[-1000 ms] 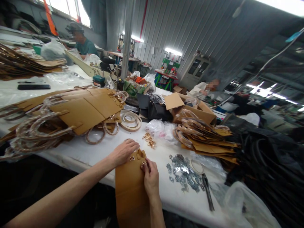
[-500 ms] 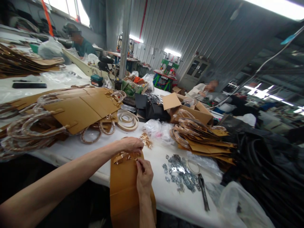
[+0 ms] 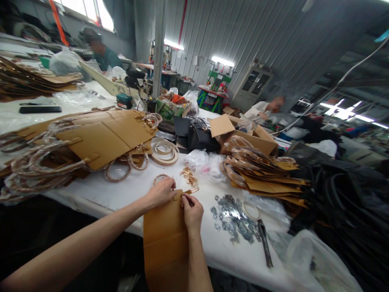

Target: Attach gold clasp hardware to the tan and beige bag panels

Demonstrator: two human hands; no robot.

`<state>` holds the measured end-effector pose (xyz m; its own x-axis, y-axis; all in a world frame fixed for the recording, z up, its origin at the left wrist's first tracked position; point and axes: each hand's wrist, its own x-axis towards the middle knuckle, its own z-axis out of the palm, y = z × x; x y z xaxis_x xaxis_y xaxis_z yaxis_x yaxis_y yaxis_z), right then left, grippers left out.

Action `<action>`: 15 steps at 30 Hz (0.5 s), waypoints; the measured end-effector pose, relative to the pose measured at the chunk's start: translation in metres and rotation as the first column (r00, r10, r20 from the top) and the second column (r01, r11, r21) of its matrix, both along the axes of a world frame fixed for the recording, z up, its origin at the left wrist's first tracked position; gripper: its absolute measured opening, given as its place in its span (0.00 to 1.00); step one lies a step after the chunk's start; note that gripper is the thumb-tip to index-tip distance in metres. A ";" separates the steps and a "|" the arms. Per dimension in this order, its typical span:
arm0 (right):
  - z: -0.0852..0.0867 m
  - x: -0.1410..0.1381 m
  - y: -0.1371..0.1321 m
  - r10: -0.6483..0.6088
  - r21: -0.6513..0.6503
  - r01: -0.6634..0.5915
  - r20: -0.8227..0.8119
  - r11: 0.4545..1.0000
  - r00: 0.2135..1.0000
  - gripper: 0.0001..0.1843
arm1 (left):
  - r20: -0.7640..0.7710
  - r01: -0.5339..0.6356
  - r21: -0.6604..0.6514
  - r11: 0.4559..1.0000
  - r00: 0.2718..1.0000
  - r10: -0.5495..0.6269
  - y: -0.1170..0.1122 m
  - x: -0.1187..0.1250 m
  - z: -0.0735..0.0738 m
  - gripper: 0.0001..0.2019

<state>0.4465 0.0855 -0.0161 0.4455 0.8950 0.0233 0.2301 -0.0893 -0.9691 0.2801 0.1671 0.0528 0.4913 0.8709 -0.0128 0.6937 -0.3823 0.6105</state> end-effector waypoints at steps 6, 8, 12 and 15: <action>-0.001 -0.005 0.000 -0.008 0.015 0.007 0.080 1.000 0.997 0.25 | -0.183 -0.108 -0.004 0.994 0.977 0.106 -0.009 -0.007 -0.003 0.18; -0.001 -0.006 -0.001 -0.008 0.013 0.006 0.096 1.000 0.995 0.25 | -0.206 -0.129 -0.023 0.991 0.971 0.121 -0.004 0.000 -0.003 0.19; -0.001 -0.006 -0.001 -0.006 0.022 0.003 0.154 1.000 0.988 0.24 | -0.221 -0.172 -0.073 0.982 0.963 0.152 0.005 0.009 -0.006 0.24; -0.002 -0.006 -0.001 0.001 0.056 -0.014 0.239 0.998 0.971 0.21 | -0.211 -0.191 -0.085 0.978 0.963 0.169 0.005 0.010 -0.011 0.23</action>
<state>0.4404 0.0847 -0.0180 0.4143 0.8924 0.1786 0.4554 -0.0334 -0.8896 0.2896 0.1725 0.0419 0.3044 0.9334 -0.1903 0.8580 -0.1818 0.4804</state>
